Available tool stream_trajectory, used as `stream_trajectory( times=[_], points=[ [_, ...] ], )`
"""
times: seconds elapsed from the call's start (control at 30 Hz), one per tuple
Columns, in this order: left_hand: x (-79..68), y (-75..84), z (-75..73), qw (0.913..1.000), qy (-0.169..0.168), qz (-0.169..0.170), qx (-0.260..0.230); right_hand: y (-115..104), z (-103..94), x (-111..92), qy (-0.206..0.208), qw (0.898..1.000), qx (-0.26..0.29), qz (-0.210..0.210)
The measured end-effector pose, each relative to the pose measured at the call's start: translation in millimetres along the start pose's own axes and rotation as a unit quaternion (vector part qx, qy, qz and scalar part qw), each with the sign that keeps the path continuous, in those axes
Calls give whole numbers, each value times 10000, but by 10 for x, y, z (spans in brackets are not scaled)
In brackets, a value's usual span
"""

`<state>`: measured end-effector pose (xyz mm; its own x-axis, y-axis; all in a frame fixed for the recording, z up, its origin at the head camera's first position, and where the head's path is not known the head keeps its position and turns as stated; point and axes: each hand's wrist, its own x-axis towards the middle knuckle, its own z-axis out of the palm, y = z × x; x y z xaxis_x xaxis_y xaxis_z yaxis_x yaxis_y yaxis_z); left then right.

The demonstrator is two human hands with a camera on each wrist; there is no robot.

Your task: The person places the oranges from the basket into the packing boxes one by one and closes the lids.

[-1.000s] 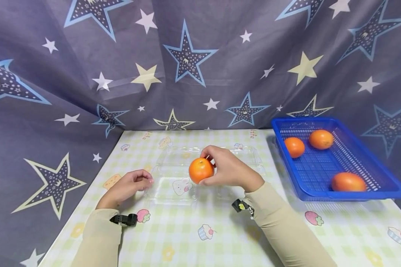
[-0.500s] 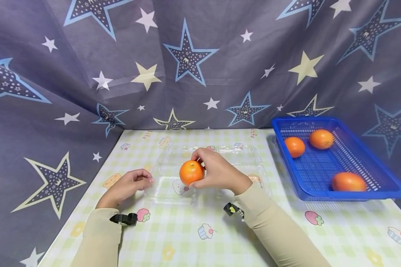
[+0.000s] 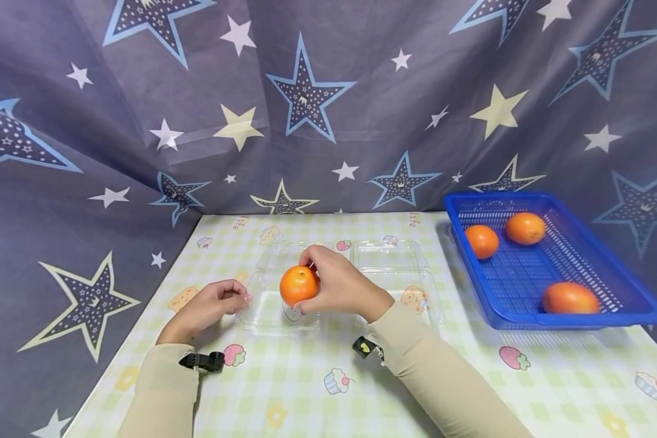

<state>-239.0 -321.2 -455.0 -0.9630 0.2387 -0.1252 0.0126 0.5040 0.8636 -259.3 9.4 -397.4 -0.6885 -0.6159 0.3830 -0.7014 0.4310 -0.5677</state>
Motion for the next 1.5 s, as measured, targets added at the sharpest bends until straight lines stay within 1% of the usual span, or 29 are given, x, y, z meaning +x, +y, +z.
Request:
stream_trajectory(
  times=[0.13,0.27,0.53,0.83,1.1,1.5],
  points=[
    [-4,3,1,10000,16,26,35,-19,67,43,-88,9997,-227,95],
    [2,1,3,10000,37,-16,-4,-39,147,79,-245,9981,-474,296],
    [-21,14,2,10000,1,-46,-29,-69,310,126,-518,9949,-608,613],
    [-30,32,1,9999,-9,-104,-16,-114,417,171,-657,9918,-832,707],
    [-49,52,20,9999,28,-121,-19,-100,536,182,-733,9888,-1085,716],
    [-16,2,1,10000,-3,-41,12,-170,582,230,-722,9889,-1059,757]
  ],
)
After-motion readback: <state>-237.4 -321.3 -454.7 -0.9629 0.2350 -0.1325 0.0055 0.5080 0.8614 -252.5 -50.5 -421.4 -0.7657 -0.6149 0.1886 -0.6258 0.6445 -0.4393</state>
